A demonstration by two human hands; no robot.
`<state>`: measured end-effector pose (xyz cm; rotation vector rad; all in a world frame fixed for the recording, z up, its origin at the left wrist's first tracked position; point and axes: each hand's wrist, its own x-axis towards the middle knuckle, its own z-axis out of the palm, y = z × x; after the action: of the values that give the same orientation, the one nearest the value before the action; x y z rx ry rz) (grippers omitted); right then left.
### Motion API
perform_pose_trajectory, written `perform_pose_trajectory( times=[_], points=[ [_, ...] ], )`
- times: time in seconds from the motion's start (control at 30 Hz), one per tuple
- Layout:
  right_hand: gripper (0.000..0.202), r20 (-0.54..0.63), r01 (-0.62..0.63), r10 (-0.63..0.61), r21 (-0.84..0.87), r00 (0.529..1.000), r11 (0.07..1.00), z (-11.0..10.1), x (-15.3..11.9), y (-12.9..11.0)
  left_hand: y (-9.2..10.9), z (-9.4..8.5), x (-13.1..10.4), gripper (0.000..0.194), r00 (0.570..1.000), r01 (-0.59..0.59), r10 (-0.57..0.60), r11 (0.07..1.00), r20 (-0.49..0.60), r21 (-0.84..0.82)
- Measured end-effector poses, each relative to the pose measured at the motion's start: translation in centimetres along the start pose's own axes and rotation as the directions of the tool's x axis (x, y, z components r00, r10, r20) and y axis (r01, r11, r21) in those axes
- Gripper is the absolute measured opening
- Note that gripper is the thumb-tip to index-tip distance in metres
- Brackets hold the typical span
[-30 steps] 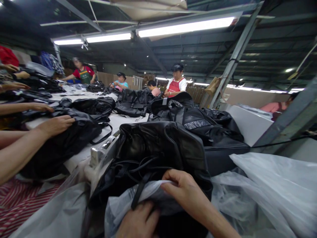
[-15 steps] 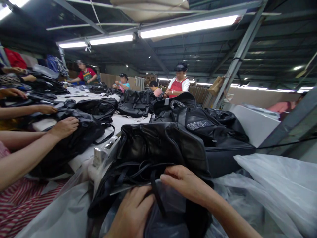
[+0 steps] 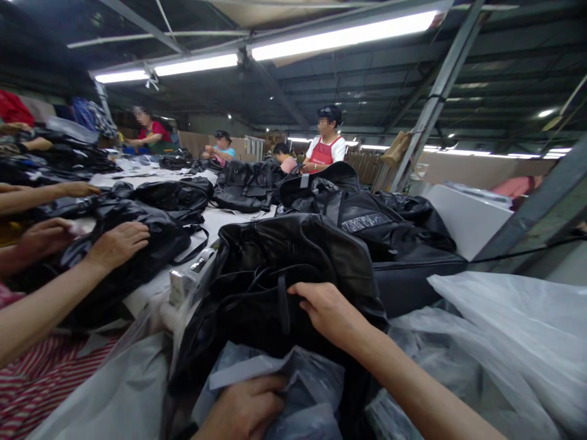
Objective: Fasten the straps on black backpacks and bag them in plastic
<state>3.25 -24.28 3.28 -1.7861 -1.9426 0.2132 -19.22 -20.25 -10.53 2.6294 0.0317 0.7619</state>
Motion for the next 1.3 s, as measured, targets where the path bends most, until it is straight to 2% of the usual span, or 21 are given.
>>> perform_pose_trajectory(
  times=[0.07, 0.13, 0.2, 0.27, 0.33, 0.43, 0.47, 0.57, 0.67, 0.77, 0.8, 0.83, 0.93, 0.97, 1.13, 1.3],
  points=[
    [0.036, 0.101, 0.000, 0.009, -0.093, 0.995, 0.996, 0.2, -0.3, -0.8, -0.4, 0.4, -0.4, 0.022, 0.999, -0.050, 0.050, 0.998, 0.006, 0.044],
    [0.051, 0.189, -0.009, 0.046, -0.196, 0.981, 0.981, 0.8, -0.7, -1.5, -0.8, 0.9, -0.8, 0.027, 0.997, -0.063, 0.068, 0.984, -0.026, 0.170],
    [0.063, 0.235, 0.000, 0.076, -0.310, 0.969, 0.951, 1.5, -1.0, -2.1, -0.9, 1.3, -1.1, 0.041, 0.995, -0.041, 0.069, 0.947, -0.078, 0.320],
    [0.067, 0.255, 0.036, 0.071, -0.391, 0.964, 0.920, 1.9, -1.1, -2.3, -0.7, 1.2, -0.9, 0.051, 0.990, -0.010, 0.065, 0.914, -0.123, 0.406],
    [0.060, 0.258, 0.062, 0.050, -0.406, 0.965, 0.912, 1.9, -0.8, -2.2, -0.2, 0.5, -0.4, 0.047, 0.991, -0.056, 0.098, 0.915, -0.087, 0.399],
    [0.035, 0.237, 0.041, 0.037, -0.314, 0.971, 0.948, 1.1, -0.1, -1.5, 0.5, -0.6, 0.2, 0.024, 0.989, -0.137, 0.147, 0.932, -0.003, 0.336],
    [0.036, 0.239, 0.032, 0.038, -0.281, 0.970, 0.959, 0.8, 0.1, -1.3, 0.6, -0.7, 0.2, 0.022, 0.989, -0.137, 0.149, 0.932, -0.011, 0.337],
    [0.047, 0.288, 0.030, 0.052, -0.273, 0.956, 0.962, 0.5, 0.2, -1.0, -0.1, 0.3, -0.6, 0.029, 0.956, -0.172, 0.254, 0.889, -0.145, 0.424],
    [0.038, 0.322, 0.060, 0.049, -0.321, 0.945, 0.945, 1.3, -0.5, -1.2, -1.2, 2.0, -2.0, 0.034, 0.902, -0.196, 0.369, 0.813, -0.224, 0.549],
    [0.069, 0.340, 0.103, 0.018, -0.337, 0.940, 0.936, 2.3, -1.1, -1.2, -1.2, 2.5, -2.9, 0.037, 0.926, -0.114, 0.292, 0.820, -0.239, 0.562],
    [0.074, 0.348, 0.110, 0.016, -0.339, 0.938, 0.934, 2.4, -1.2, -1.2, -0.9, 2.4, -3.1, 0.037, 0.938, -0.086, 0.253, 0.829, -0.235, 0.552],
    [0.072, 0.360, 0.113, 0.017, -0.338, 0.933, 0.935, 2.5, -1.2, -1.1, -0.7, 2.2, -3.1, 0.037, 0.949, -0.065, 0.221, 0.836, -0.225, 0.544],
    [0.049, 0.396, 0.147, -0.024, -0.285, 0.918, 0.947, 2.1, -1.2, -0.5, -0.2, 1.7, -3.1, 0.037, 0.963, -0.040, 0.179, 0.832, -0.200, 0.553],
    [0.048, 0.403, 0.157, -0.037, -0.268, 0.914, 0.950, 2.0, -1.2, -0.4, -0.1, 1.7, -3.2, 0.037, 0.968, -0.027, 0.162, 0.825, -0.191, 0.564],
    [0.056, 0.409, 0.157, -0.035, -0.268, 0.912, 0.951, 2.0, -1.5, -0.1, -0.3, 2.2, -3.6, 0.037, 0.983, 0.054, 0.069, 0.782, -0.172, 0.621],
    [0.069, 0.441, 0.147, -0.013, -0.271, 0.897, 0.951, 2.0, -1.5, -0.6, 0.2, 2.2, -3.5, 0.033, 0.970, 0.123, 0.023, 0.815, -0.244, 0.566]
  ],
)
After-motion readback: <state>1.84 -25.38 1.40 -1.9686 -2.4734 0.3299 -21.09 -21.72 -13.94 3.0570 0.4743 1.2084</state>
